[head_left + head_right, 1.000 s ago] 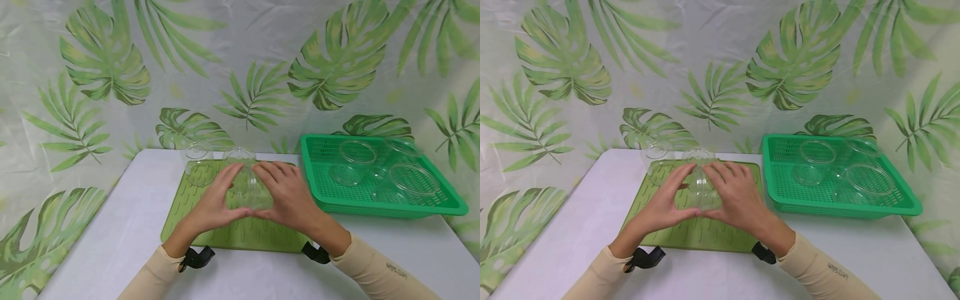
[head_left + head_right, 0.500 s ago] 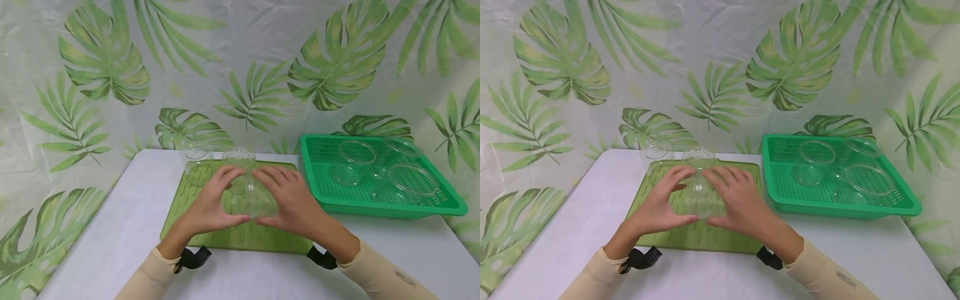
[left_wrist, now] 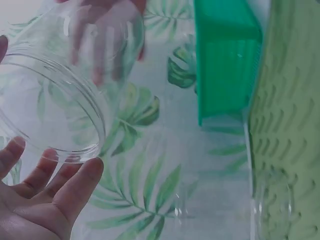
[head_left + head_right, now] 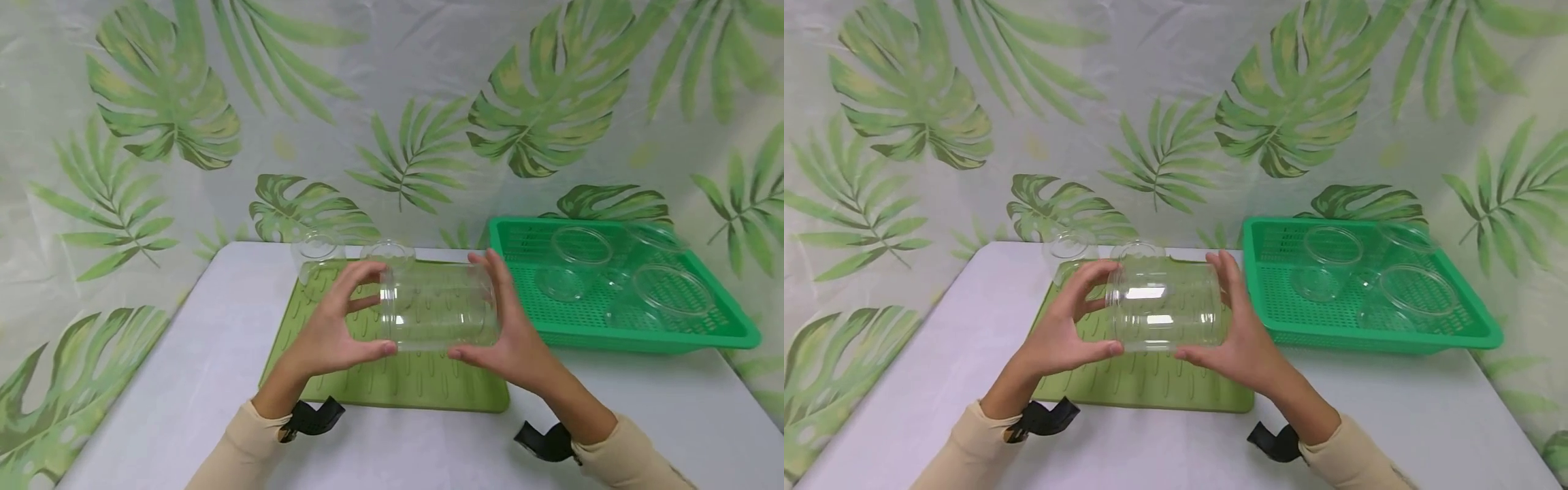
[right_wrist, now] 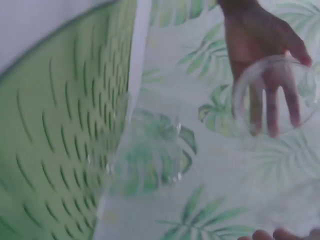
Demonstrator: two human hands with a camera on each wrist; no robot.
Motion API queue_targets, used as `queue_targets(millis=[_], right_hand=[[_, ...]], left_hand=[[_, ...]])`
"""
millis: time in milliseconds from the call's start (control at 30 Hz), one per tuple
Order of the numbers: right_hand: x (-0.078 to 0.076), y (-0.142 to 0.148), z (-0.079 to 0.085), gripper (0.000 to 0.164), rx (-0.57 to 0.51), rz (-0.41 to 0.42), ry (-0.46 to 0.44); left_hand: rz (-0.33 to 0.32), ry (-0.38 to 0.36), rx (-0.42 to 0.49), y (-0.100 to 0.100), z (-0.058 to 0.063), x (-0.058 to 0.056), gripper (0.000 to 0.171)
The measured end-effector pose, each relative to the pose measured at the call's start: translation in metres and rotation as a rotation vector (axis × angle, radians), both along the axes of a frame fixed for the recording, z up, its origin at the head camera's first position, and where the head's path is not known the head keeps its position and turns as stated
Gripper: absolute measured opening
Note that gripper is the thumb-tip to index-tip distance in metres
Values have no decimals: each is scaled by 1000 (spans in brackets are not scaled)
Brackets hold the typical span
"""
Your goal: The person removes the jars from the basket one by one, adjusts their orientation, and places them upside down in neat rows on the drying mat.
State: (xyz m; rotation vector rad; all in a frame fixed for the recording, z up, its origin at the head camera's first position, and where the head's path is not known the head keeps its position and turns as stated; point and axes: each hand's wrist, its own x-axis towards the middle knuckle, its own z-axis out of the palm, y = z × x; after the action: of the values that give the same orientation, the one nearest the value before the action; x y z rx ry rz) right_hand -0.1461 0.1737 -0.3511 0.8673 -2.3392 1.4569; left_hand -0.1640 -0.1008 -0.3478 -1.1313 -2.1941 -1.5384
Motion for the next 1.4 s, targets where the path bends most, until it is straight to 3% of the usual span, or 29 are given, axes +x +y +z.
queue_targets(millis=[100, 200, 300, 400, 600, 800, 900, 1100, 1267, 1400], right_hand=[[3, -4, -5, 120, -298, 126, -180], [6, -11, -12, 105, -597, 326, -305], [8, -18, -14, 89, -796, 481, -361], [6, -24, -12, 74, -902, 512, -351], [4, -28, -4, 72, -922, 449, -263], [5, -26, -4, 66, -923, 514, -216], [5, -24, -6, 72, -917, 512, -205], [6, -17, -9, 90, -884, 415, -223], [2, -8, -10, 85, -881, 385, -216], [2, 4, -9, 83, -854, 326, -211]], left_hand=[[-10, -2, 64, 6, 3, 2, 88], [-20, 24, 116, 14, 5, 4, 88], [-14, 50, 155, 19, 6, 5, 90], [-4, 68, 193, 24, 6, 5, 94], [-40, 59, 252, 30, 7, 5, 98], [-68, 45, 237, 29, 4, 8, 94], [-63, 40, 198, 27, 1, 8, 93], [-17, 94, 95, 21, -3, 8, 97], [49, 158, 2, 7, -5, 14, 96], [92, 213, -85, -11, -9, 22, 85]])
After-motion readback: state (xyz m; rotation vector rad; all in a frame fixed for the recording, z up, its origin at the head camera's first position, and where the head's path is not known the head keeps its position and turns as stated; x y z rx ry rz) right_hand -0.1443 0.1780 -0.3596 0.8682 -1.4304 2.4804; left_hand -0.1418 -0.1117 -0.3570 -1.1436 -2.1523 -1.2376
